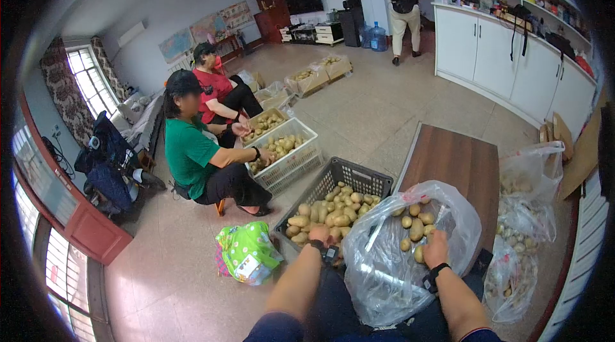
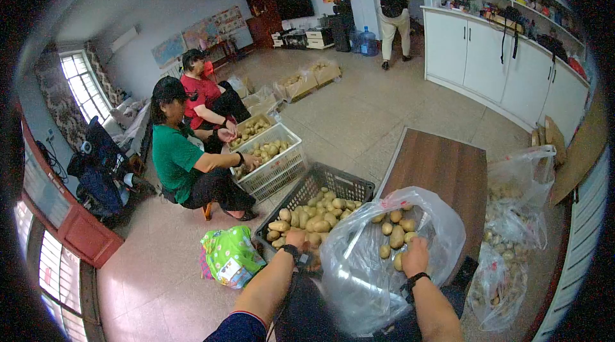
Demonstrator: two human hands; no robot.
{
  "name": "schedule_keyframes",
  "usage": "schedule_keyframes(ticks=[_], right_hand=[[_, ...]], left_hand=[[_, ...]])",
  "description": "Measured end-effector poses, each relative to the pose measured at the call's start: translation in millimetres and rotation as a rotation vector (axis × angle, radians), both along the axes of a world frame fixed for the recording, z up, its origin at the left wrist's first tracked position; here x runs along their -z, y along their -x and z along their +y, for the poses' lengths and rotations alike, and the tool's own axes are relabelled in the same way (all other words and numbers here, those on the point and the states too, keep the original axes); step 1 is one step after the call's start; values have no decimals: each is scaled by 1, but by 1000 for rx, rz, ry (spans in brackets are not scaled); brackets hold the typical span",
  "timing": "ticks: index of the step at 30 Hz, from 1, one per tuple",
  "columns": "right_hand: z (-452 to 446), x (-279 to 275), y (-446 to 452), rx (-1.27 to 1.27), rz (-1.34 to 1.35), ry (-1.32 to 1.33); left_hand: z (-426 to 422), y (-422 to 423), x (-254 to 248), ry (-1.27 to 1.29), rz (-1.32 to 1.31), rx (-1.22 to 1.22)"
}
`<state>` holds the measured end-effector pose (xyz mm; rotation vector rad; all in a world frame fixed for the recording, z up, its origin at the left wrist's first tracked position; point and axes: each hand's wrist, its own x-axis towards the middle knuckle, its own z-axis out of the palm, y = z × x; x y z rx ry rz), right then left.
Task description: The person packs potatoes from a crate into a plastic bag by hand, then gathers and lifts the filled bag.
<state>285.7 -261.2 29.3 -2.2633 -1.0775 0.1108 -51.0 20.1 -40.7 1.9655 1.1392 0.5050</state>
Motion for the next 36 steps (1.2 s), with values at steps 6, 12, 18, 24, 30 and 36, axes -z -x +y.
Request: schedule_keyframes(ticks=[6,12,18,24,30,36], right_hand=[[12,32,4,-39,118,-186],[13,-12,42,-114,693,-244],[25,-17,69,-289,1005,-80],[40,-40,83,-495,946,-70],[31,-22,76,-457,317,-74],[-12,-25,51,-276,-218,-109]], left_hand=[[-36,-55,-75,694,-571,-626],[-77,-93,-116,553,-381,-285],[-106,-113,-134,616,-252,-31],[-120,-112,-161,1028,-207,249],[-102,-108,-117,931,-286,343],[-90,-103,-118,1099,-479,136]])
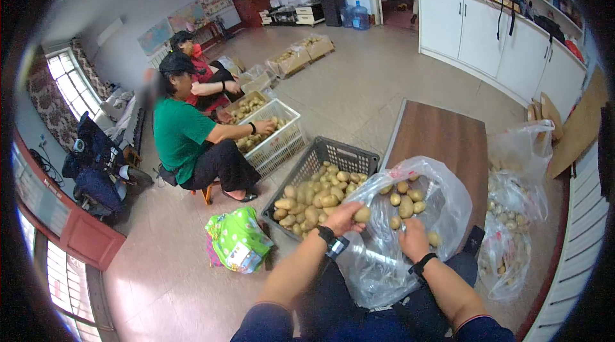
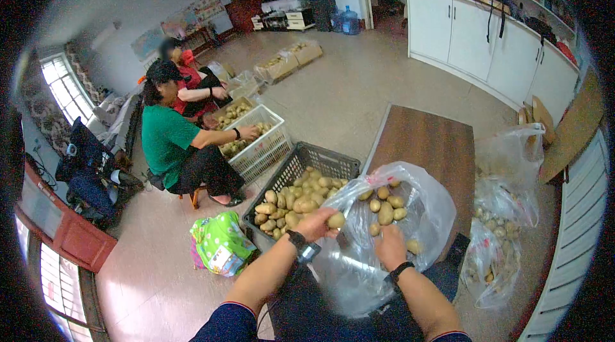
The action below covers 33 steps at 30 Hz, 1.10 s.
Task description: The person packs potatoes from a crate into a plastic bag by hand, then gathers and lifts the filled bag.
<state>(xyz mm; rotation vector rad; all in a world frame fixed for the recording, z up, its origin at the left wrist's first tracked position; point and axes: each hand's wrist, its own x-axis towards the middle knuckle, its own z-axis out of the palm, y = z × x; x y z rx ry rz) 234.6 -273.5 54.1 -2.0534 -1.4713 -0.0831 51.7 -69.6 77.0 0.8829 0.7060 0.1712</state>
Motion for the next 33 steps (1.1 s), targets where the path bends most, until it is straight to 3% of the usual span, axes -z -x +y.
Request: schedule_keyframes(ticks=[1,4,9,12,14,15,17,20,23,24,26,29,30,32,33], right_hand=[[-7,0,-4,80,38,189],[-15,11,-10,191,-70,302],[-13,40,-11,219,-26,378],[-9,50,-14,193,15,456],[-11,52,-14,108,-1,361],[-11,52,-14,111,-1,362],[-10,53,-14,110,33,364],[-9,52,-14,135,48,384],[-9,45,-11,154,79,449],[-9,43,-10,156,78,450],[-9,42,-10,177,205,400],[-8,46,-9,201,322,320],[-6,47,-10,201,319,317],[-5,52,-12,212,362,312],[-6,54,-12,181,355,321]], left_hand=[[0,3,-5,9,-14,-59],[9,13,-12,7,-35,-196],[25,30,-2,-18,-66,-483],[38,41,12,13,-29,-569],[59,59,57,29,-98,-572],[76,69,101,-440,6,-481],[104,80,153,-903,110,-366],[113,90,177,-1096,340,-242],[113,92,175,-1098,260,-224],[112,92,173,-955,258,-250],[89,78,113,-298,246,-425],[77,74,88,-128,266,-471],[77,76,87,-304,293,-375],[78,88,82,-1211,543,93],[76,91,82,-1497,701,269]])
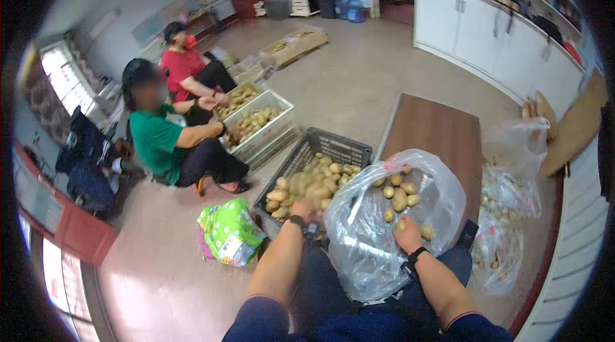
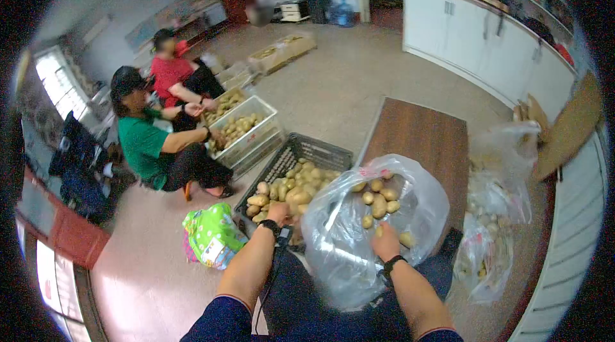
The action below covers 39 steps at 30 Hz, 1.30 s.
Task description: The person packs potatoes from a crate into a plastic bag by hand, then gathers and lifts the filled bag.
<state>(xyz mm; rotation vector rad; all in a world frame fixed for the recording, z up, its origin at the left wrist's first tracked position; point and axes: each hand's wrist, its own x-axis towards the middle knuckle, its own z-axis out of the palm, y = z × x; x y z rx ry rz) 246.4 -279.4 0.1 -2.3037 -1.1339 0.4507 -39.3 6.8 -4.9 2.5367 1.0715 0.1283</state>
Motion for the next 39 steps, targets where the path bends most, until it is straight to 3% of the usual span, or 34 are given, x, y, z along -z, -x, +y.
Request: schedule_keyframes(ticks=[3,4,5,6,7,8,9,10,11,15,17,19,21,25,27,28,29,32,35,37,39], right_hand=[[5,9,-5,12,101,-131],[6,10,-6,11,173,-176],[7,27,-10,-2,107,-229],[6,52,-19,-12,44,-283],[5,85,-42,14,254,-280],[8,77,-35,40,452,-271],[11,71,-29,85,641,-258],[6,20,-14,134,811,-251],[6,-2,-2,105,829,-240],[20,-23,-1,208,1030,-136],[25,-34,6,86,1081,-137],[28,-43,15,52,1060,-223],[43,-80,41,8,1032,-182],[67,-84,55,-130,1003,-224],[79,-81,57,-257,937,-267],[80,-85,58,-309,861,-281],[88,-77,63,-328,868,-302],[88,-57,58,-327,449,-363],[80,-77,60,-206,475,-350],[64,-63,41,-164,361,-394],[55,-49,21,-165,-111,-426]], left_hand=[[10,0,28,-241,242,-48],[10,-4,20,-147,277,-129],[8,-8,6,-50,309,-205],[-8,-8,-9,-275,342,-170],[-9,-10,-8,-293,295,-211],[18,-5,57,-115,66,-364],[-3,-17,18,360,-297,-562],[-25,-28,-27,736,-698,-844],[-37,-33,-52,739,-879,-873],[-61,-54,-100,938,-903,-770],[-65,-62,-95,991,-879,-716],[-70,-67,-93,1085,-846,-542],[-78,-75,-106,1096,-814,-533],[-91,-80,-115,1180,-579,-394],[-84,-81,-113,1419,-508,-164],[-90,-78,-133,1459,-464,-176],[-90,-77,-127,1473,-507,-189],[-90,-81,-120,1496,-647,-193],[-83,-74,-114,1486,-616,-248],[-77,-78,-105,1509,-760,-327],[-65,-75,-91,1552,-941,-320]])
